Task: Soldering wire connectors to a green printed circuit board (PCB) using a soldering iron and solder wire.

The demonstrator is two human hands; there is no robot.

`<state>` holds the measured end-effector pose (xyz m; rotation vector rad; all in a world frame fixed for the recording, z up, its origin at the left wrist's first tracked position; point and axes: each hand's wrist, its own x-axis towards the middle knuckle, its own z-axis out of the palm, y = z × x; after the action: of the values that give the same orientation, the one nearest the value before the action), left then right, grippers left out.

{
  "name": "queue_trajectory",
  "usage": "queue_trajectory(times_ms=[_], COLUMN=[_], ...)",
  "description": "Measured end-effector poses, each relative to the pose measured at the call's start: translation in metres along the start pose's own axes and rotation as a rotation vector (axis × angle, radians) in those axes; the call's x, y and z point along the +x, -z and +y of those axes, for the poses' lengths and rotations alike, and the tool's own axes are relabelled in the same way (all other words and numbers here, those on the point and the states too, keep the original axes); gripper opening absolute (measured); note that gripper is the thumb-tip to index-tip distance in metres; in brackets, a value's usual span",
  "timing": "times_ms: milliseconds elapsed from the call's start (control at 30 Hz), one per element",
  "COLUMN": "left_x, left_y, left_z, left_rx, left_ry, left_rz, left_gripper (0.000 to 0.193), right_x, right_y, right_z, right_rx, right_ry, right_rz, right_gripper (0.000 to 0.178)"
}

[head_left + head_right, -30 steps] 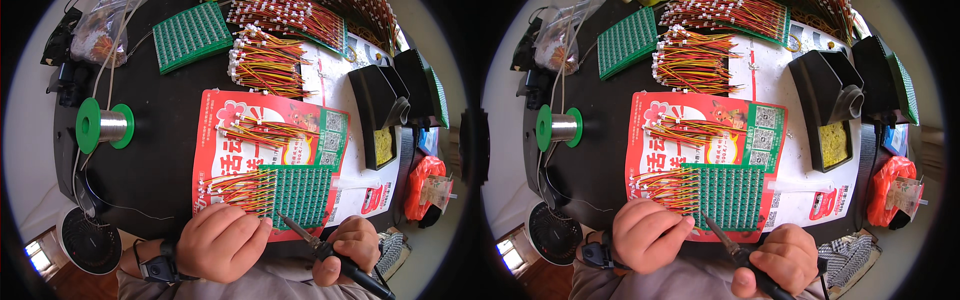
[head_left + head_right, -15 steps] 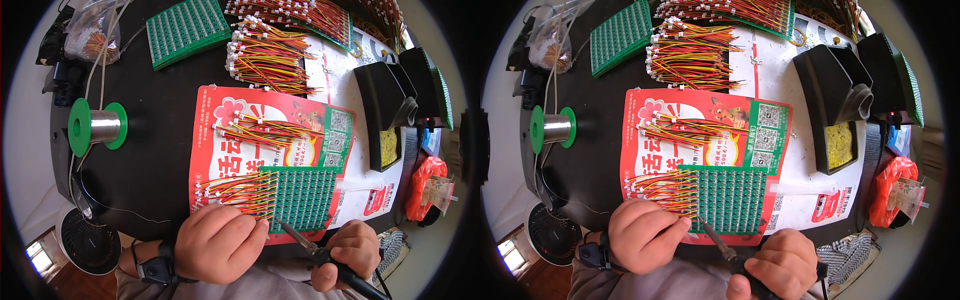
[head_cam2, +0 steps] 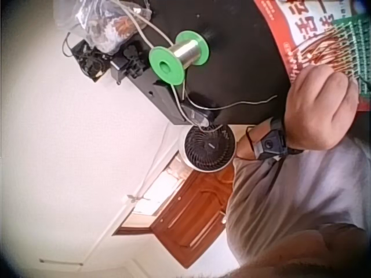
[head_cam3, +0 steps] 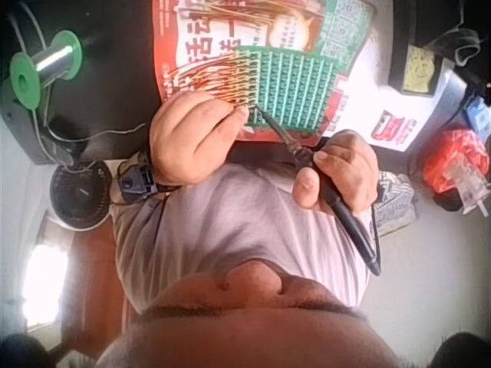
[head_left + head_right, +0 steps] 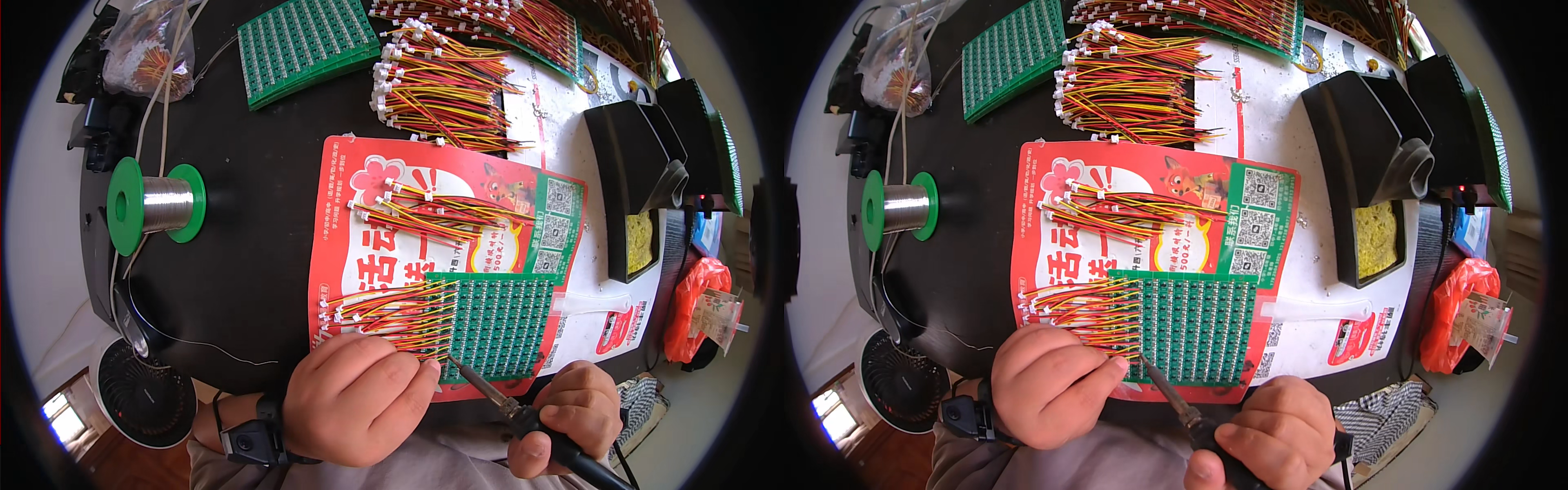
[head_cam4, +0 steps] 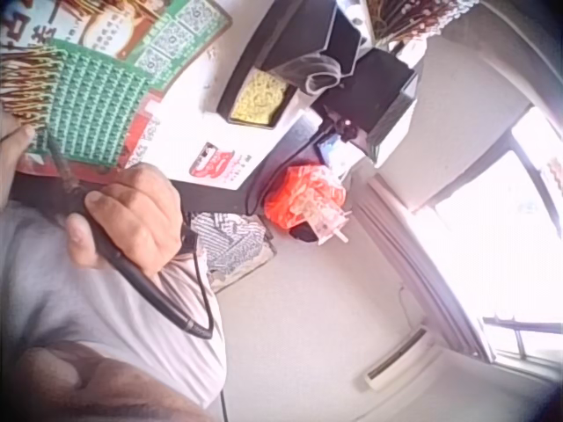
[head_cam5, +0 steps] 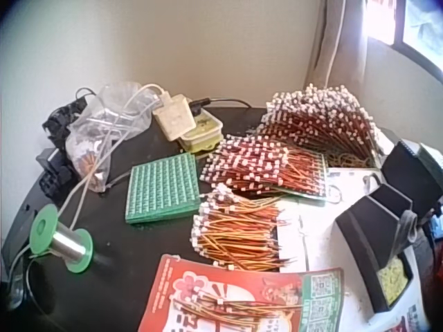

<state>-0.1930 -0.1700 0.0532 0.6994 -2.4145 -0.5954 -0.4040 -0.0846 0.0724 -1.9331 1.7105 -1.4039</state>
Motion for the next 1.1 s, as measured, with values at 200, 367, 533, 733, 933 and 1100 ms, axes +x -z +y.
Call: queue_trajectory(times_ms=[200,367,533,733,933,1100], left_x=[-0.007,0.002,-0.004,0.002,0.0,0.0], left_y=[0.004,0.0,0.002,0.002,0.0,0.0], left_z=[0.0,0.001,0.001,0.003,0.006,0.006], left_rx=[0.058,0.006,0.056,0.062,0.024,0.017], left_ry=[0.027,-0.027,0.013,-0.014,0.022,0.02], left_rz=[-0.017,0.001,-0.016,0.053,0.037,0.037], left_gripper=[0.021,0.021,0.021,0.017,0.011,0.012], right_x=[0.001,-0.003,0.018,0.021,0.022,-0.001], right_y=[-0.009,-0.002,0.001,0.006,0.007,0.0], right_z=[0.006,0.001,0.007,0.0,-0.002,-0.002], right_rx=[0.064,0.041,0.249,0.208,0.199,0.028], right_ry=[0.003,0.046,0.075,0.05,0.035,-0.019], right_rz=[-0.034,0.146,-0.066,-0.079,-0.103,-0.005], right_gripper=[0.03,0.03,0.021,0.021,0.021,0.03])
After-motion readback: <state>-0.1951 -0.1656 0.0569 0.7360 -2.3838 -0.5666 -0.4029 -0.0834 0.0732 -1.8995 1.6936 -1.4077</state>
